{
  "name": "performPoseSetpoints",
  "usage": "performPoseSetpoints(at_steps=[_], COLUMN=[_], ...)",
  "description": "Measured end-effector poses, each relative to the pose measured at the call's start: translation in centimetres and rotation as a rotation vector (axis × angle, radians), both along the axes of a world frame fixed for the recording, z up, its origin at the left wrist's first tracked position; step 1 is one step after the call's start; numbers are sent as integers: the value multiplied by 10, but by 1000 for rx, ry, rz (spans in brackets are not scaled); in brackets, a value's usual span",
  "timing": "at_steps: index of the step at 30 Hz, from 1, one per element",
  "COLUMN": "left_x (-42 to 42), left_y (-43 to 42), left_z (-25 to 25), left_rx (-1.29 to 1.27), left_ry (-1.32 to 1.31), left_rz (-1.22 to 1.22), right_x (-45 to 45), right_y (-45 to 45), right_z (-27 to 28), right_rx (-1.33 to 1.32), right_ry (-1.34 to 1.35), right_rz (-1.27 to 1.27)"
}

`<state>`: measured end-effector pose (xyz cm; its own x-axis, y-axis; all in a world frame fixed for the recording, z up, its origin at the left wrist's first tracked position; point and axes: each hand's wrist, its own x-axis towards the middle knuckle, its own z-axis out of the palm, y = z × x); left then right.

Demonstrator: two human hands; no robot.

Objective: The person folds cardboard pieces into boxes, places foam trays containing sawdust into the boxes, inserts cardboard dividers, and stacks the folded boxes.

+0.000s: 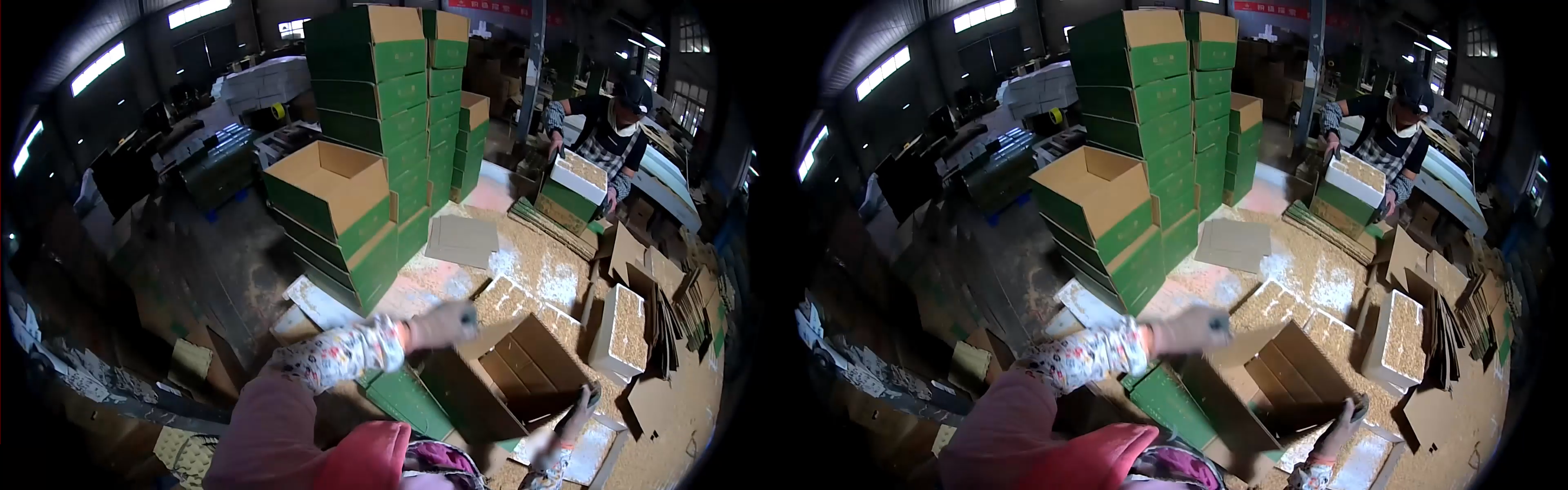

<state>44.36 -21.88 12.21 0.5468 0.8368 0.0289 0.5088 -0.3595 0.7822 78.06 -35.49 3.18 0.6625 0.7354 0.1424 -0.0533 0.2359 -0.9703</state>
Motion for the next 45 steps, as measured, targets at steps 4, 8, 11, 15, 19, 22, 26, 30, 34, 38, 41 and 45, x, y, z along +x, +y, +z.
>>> performPoseSetpoints(at_steps=[4, 8, 11, 15, 19, 22, 26, 30, 34, 38, 41, 45], left_x=[48, 28, 19, 24, 12, 4, 2, -21, -79, -5, 27, 32], left_y=[-54, -83, -48, -47, -49, -43, -53, -68, -39, 0, 32, 33], left_z=[-32, -35, -67, -128, -115, -118, -113, -86, -151, -102, -115, -135], left_rx=[28, -51, 98, 136, 131, -457, -514, 444, 463, -209, 40, 14], left_ry=[436, 575, 336, 157, 156, 75, 57, 83, 624, -623, 13, 9], left_rz=[-746, -876, -35, 234, 326, 250, -105, -317, -555, 334, 244, 213], right_x=[-37, -14, 33, 27, -81, -69, 2, 23, -3, -25, -1, 87], right_y=[37, 32, 40, 47, -40, -54, -41, -33, -14, 25, 26, 79], right_z=[-23, -32, -1, 65, 18, -20, -88, 3, -16, -61, -38, -34], right_rx=[-148, -663, -629, -428, -246, -192, -242, -109, -1007, -536, -493, -368], right_ry=[-408, -829, -119, -780, -1627, -1145, 466, 634, -253, -568, -70, 609], right_rz=[6, 102, 798, 726, 717, 385, 466, 735, 486, 387, 712, -81])
